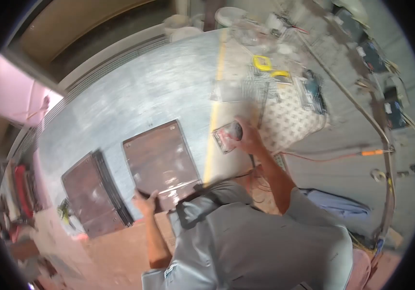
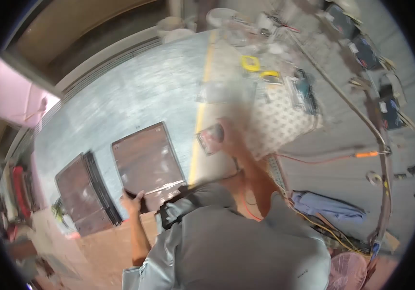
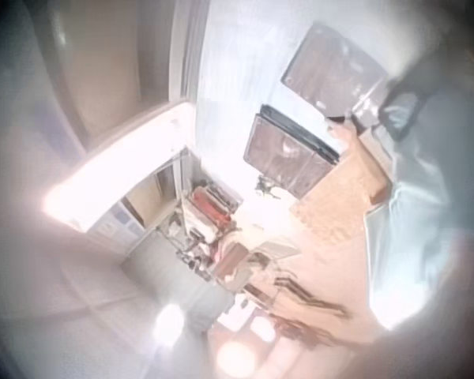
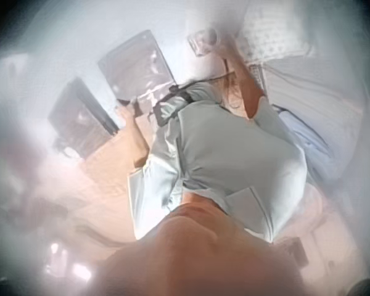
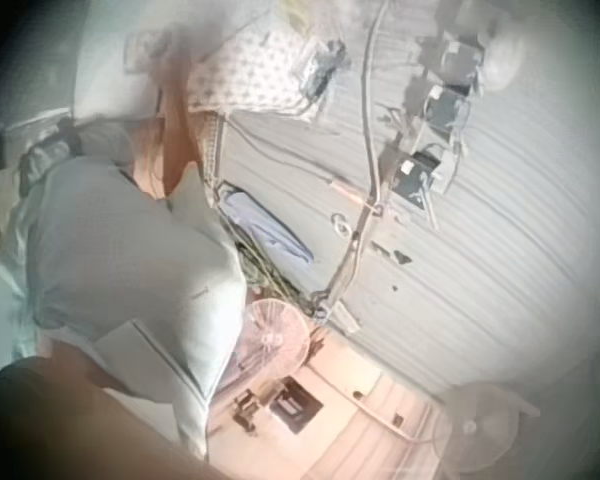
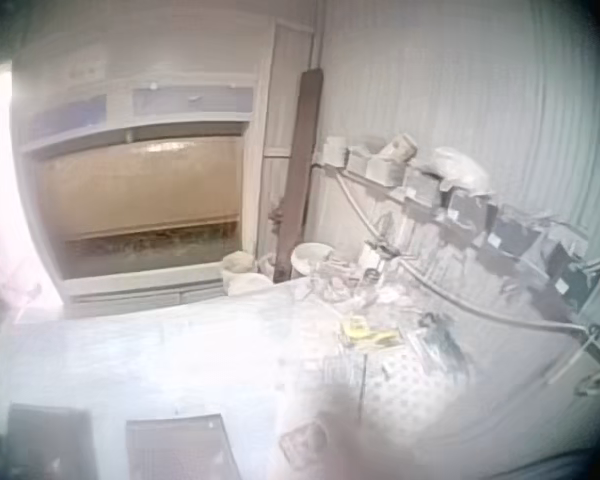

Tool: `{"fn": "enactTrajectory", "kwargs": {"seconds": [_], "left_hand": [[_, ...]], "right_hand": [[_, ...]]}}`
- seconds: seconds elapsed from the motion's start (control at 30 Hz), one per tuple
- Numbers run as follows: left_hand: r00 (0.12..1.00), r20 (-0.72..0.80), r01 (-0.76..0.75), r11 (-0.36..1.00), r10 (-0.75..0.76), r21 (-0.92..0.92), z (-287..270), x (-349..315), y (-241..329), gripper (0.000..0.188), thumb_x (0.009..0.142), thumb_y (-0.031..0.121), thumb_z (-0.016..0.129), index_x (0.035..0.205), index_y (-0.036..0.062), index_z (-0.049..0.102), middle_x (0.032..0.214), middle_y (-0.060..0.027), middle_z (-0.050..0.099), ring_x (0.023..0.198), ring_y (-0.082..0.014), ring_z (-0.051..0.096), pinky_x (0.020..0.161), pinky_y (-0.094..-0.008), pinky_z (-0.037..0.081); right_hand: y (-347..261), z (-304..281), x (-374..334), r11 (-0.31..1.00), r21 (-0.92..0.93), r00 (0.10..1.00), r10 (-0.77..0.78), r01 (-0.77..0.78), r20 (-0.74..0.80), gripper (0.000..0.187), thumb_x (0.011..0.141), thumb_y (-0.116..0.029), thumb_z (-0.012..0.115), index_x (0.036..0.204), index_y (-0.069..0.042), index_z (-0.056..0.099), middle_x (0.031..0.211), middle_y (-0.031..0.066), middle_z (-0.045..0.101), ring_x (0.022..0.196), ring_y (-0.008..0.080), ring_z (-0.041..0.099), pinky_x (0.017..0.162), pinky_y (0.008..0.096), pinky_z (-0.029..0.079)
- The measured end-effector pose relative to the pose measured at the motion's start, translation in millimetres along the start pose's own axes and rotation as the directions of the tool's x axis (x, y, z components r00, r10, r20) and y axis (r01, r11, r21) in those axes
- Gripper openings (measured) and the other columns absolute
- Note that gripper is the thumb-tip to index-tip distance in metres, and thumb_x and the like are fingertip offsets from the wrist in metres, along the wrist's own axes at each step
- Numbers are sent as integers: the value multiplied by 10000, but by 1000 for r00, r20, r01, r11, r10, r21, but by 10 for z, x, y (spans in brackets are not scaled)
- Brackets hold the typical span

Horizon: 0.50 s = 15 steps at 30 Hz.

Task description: The person sands the surfaces and edges of several wooden boards one at a time using a hand-held power sander.

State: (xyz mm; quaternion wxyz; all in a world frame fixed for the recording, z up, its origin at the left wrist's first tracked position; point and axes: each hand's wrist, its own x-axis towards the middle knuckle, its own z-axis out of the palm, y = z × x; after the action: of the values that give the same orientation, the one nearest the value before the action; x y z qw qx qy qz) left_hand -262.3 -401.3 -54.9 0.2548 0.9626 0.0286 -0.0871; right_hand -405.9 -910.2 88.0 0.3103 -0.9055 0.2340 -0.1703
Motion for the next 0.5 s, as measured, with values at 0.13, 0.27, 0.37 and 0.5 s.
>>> {"fn": "enactTrajectory", "kwargs": {"seconds": [0.13, 0.27, 0.37, 0.5], "left_hand": [[997, 18, 78, 996, -77, -43, 46, 37, -66, 1175, 617, 389, 1037, 1597, 56, 481, 1334, -305, 565, 1270, -498, 538, 1132, -543, 444], [991, 41, 133, 989, -131, -62, 7, 39, 35, 1147, 628, 358, 1034, 1578, 28, 482, 1375, -336, 563, 1327, -511, 534, 1128, -569, 451], [977, 54, 198, 976, -204, 93, -33, 93, 162, 1169, 663, 567, 978, 1569, 15, 488, 1384, -381, 570, 1327, -562, 529, 1152, -611, 430], [969, -5, 245, 969, -245, -25, -9, 276, 261, 1035, 677, 647, 947, 1373, -59, 649, 1307, -350, 630, 1255, -503, 609, 1099, -566, 483]], "right_hand": [[293, -688, -142, 978, -74, 947, 168, -195, -272, 831, 760, -336, 944, 1467, -80, 589, 1209, 262, 701, 1130, 426, 694, 980, 472, 560], [1117, -1231, -152, 914, -195, 793, 186, -357, -580, 832, 783, -396, 929, 1465, -63, 588, 1165, 269, 712, 1109, 434, 702, 919, 504, 569], [1866, -1508, -80, 843, -208, 775, 321, -496, -545, 842, 797, -437, 899, 1480, -77, 561, 1137, 303, 702, 1046, 498, 696, 861, 545, 563], [2425, -1263, -7, 764, -284, 782, 424, -580, -456, 716, 783, -512, 887, 1318, -163, 563, 1052, 330, 702, 1005, 508, 701, 844, 564, 558]]}}
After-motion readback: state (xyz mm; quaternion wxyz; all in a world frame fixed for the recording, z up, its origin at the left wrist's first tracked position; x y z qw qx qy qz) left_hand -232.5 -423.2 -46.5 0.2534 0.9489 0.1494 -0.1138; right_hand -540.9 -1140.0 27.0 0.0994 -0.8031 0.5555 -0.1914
